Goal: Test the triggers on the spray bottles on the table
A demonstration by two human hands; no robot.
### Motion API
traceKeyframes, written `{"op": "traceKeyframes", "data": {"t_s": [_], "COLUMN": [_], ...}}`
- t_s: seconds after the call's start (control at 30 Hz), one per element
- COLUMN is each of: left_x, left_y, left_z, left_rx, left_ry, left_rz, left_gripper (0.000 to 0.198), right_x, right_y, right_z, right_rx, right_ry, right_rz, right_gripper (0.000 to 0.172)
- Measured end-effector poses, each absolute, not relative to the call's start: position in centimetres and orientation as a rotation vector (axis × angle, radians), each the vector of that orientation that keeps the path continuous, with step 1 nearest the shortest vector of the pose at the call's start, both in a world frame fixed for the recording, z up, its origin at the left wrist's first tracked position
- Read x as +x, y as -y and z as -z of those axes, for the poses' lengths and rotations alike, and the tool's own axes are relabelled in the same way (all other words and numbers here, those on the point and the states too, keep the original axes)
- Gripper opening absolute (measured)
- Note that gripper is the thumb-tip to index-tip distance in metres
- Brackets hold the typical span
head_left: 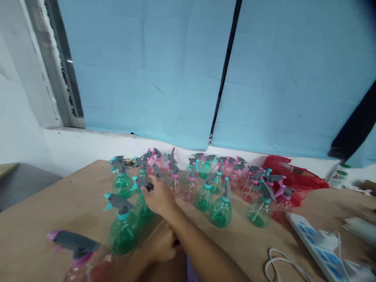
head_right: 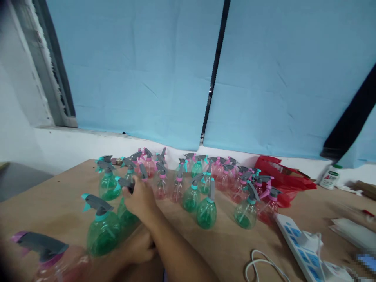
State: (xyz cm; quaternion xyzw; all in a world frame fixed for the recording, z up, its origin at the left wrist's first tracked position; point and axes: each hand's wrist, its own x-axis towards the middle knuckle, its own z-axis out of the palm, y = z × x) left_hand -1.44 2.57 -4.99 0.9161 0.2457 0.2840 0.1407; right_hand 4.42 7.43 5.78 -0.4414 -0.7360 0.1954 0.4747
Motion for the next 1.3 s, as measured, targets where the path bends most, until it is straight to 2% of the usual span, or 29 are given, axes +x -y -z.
{"op": "traceKeyframes", "data": {"t_s": [0.1,0.17,0.23,0.33,0.47,0.67,0.83,0.97,1.17,1.3], "left_x": [-1.3,-1.1,-0.9,-0.9,-1.0,-1.0,-1.0,-0.9,-0.9,-1.0], "left_y": [-2.7,-2.8,-2.7,-2.7,-2.9,-3.4,-3.3,-3.2,-3.4,-3.5], "left_z": [5.2,5.0,4.6,4.1,4.0,4.3,4.0,3.6,3.8,4.0], "left_rx": [2.656,2.708,2.772,2.811,2.787,2.775,2.773,2.791,2.803,2.799], "left_ry": [-0.745,-0.745,-0.739,-0.714,-0.666,-0.655,-0.665,-0.638,-0.638,-0.664], "left_rz": [-0.816,-0.761,-0.681,-0.597,-0.613,-0.677,-0.732,-0.754,-0.729,-0.709], "left_gripper": [0.024,0.016,0.011,0.025,0.027,0.031,0.035,0.036,0.037,0.038], "right_x": [4.8,5.7,7.3,10.6,14.8,17.2,16.6,16.6,17.0,16.3], "right_y": [-7.7,-7.4,-7.2,-7.3,-7.8,-7.9,-9.2,-10.5,-10.9,-10.7], "right_z": [-4.9,-4.8,-4.9,-4.7,-2.8,0.8,2.2,2.6,1.9,1.3], "right_rx": [-1.196,-1.189,-1.167,-1.120,-1.032,-0.954,-0.854,-0.807,-0.730,-0.721], "right_ry": [1.890,1.877,1.810,1.703,1.616,1.511,1.422,1.442,1.441,1.321], "right_rz": [-0.463,-0.437,-0.426,-0.392,-0.348,-0.245,-0.468,-0.606,-1.055,-1.114], "right_gripper": [0.013,0.009,0.010,0.015,0.021,0.021,0.037,0.035,0.040,0.029]}}
